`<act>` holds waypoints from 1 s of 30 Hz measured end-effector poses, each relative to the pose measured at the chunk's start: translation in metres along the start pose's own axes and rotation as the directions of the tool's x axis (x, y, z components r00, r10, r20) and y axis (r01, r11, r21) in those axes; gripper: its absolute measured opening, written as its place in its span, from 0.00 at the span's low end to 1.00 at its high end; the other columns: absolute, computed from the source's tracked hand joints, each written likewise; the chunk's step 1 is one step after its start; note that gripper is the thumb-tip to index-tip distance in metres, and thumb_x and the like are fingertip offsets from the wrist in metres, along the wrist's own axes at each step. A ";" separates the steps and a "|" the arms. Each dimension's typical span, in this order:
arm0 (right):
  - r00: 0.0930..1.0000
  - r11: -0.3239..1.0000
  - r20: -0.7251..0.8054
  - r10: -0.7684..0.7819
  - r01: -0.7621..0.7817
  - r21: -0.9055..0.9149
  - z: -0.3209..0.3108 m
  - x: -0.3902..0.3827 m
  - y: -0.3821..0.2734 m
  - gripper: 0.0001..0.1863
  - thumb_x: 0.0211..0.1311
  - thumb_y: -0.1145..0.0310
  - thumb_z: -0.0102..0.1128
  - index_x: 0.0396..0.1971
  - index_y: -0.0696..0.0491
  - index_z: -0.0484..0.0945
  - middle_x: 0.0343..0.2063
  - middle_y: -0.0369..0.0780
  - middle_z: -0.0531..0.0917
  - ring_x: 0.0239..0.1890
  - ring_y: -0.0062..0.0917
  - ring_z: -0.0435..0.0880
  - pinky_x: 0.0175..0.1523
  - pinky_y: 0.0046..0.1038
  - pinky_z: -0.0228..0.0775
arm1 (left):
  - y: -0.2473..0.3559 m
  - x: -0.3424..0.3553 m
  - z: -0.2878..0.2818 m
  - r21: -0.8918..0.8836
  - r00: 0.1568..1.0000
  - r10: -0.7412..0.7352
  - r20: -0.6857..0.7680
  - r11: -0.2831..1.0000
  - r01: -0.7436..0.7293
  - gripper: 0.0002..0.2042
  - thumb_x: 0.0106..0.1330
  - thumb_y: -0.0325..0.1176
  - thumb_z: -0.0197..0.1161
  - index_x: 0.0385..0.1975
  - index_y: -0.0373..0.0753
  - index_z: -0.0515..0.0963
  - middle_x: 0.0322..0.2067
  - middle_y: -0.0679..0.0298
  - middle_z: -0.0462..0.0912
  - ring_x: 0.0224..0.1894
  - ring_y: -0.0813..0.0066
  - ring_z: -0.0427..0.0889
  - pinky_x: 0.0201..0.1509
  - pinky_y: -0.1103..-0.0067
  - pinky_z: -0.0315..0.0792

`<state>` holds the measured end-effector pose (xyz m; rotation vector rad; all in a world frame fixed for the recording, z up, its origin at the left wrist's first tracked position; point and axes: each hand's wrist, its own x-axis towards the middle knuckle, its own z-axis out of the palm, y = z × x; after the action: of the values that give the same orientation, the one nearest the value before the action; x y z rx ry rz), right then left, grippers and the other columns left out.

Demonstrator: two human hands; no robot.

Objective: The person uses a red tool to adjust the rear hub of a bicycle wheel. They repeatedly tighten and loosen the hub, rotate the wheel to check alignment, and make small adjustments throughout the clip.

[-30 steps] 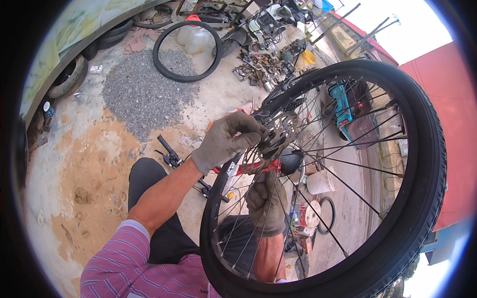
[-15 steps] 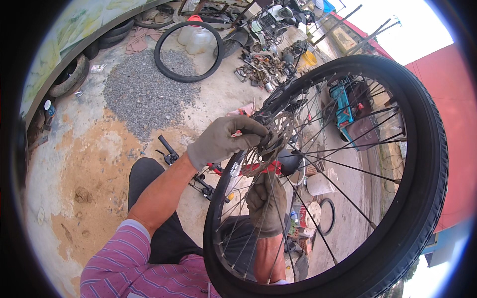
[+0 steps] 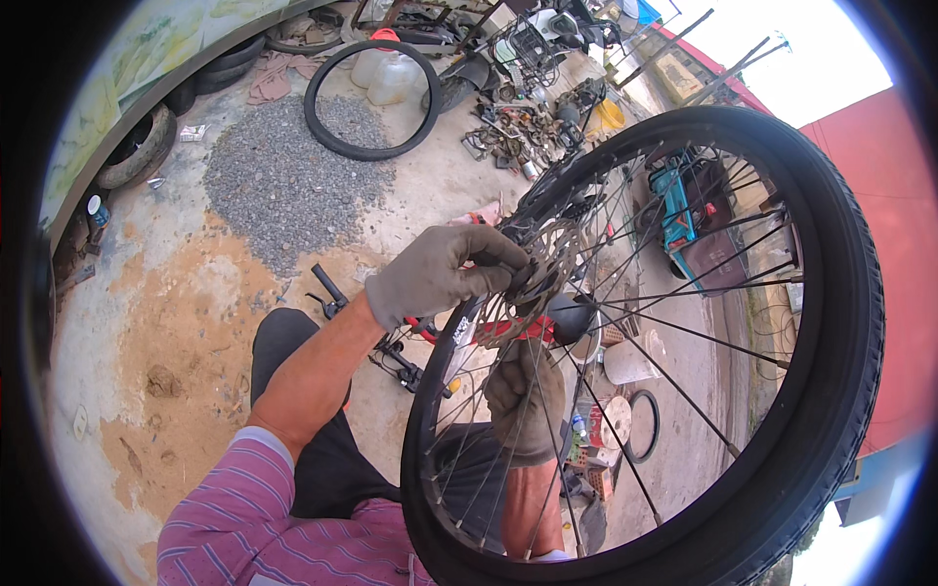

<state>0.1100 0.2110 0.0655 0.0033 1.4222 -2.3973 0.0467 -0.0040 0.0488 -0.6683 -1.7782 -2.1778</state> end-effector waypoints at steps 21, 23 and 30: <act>0.999 1.000 0.033 0.020 -0.021 0.016 -0.002 0.005 0.004 0.13 0.79 0.59 0.54 0.45 0.54 0.77 0.17 0.25 0.60 0.14 0.10 0.52 0.19 0.18 0.43 | -0.010 0.006 0.011 0.184 0.979 0.196 -0.058 0.966 -0.182 0.14 0.60 0.24 0.67 0.47 0.34 0.83 0.41 0.58 0.88 0.45 0.69 0.88 0.53 0.73 0.81; 0.999 1.000 0.037 0.019 -0.019 0.006 -0.001 0.005 0.004 0.13 0.79 0.58 0.54 0.46 0.54 0.77 0.17 0.25 0.59 0.14 0.10 0.52 0.19 0.18 0.43 | -0.011 0.005 0.012 0.178 0.978 0.199 -0.064 0.966 -0.185 0.15 0.61 0.24 0.67 0.48 0.34 0.83 0.43 0.57 0.87 0.46 0.68 0.87 0.53 0.73 0.80; 0.998 0.998 0.046 0.039 -0.041 0.039 -0.006 0.005 0.001 0.14 0.79 0.58 0.54 0.46 0.54 0.77 0.17 0.26 0.60 0.14 0.11 0.53 0.19 0.18 0.43 | -0.010 0.007 -0.002 0.284 0.968 0.251 0.030 0.926 -0.249 0.14 0.63 0.26 0.67 0.49 0.35 0.83 0.43 0.56 0.86 0.46 0.67 0.86 0.53 0.75 0.79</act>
<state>0.1049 0.2140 0.0613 -0.0121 1.3418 -2.3779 0.0354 -0.0029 0.0433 -0.7670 -1.8408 -1.7137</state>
